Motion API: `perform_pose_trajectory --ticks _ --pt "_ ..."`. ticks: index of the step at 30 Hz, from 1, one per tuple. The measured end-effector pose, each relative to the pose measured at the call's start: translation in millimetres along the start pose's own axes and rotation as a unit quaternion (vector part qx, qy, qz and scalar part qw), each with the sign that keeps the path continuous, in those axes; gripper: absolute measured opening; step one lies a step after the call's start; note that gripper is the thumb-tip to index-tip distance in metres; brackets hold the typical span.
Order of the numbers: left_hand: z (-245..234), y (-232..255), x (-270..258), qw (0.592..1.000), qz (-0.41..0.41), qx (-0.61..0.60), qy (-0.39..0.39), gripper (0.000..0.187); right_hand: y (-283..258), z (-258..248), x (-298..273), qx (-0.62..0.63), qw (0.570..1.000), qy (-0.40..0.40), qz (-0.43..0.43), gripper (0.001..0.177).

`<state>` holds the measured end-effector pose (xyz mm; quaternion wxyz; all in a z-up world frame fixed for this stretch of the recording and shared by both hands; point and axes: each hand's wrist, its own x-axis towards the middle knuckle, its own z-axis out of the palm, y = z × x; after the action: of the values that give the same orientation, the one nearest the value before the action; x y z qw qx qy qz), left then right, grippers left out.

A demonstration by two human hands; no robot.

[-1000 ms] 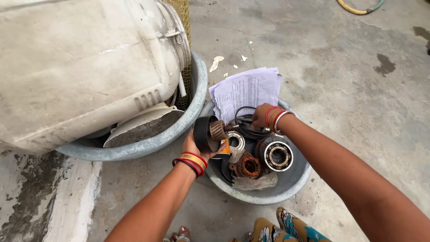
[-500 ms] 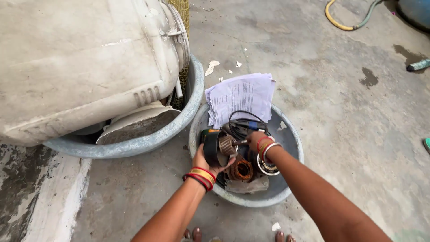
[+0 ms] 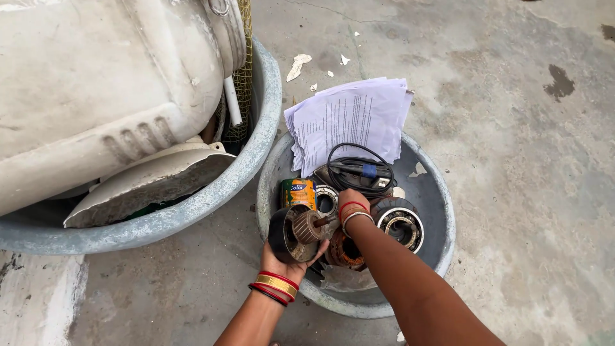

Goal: Inspecting and organizing various motor components, fan rotors, and plastic containers in an outdoor setting.

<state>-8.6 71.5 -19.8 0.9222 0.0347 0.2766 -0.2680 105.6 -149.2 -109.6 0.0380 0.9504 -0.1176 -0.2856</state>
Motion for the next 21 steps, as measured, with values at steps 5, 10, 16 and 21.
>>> perform_pose_trajectory --ticks 5,10,16,21 --pt "3 -2 -6 0.997 -0.001 0.030 0.068 0.055 -2 8 8 0.010 1.000 0.007 -0.016 0.022" --pt "1 -5 -3 0.996 0.004 0.062 0.058 0.054 1 12 9 0.005 1.000 0.009 -0.018 0.021" --pt "1 -8 7 0.996 0.018 0.075 0.046 0.054 5 15 22 0.040 0.999 0.025 -0.003 0.021" --pt "4 -19 19 0.997 0.022 0.045 0.055 0.054 28 -74 -59 0.267 0.960 0.077 0.001 0.020"
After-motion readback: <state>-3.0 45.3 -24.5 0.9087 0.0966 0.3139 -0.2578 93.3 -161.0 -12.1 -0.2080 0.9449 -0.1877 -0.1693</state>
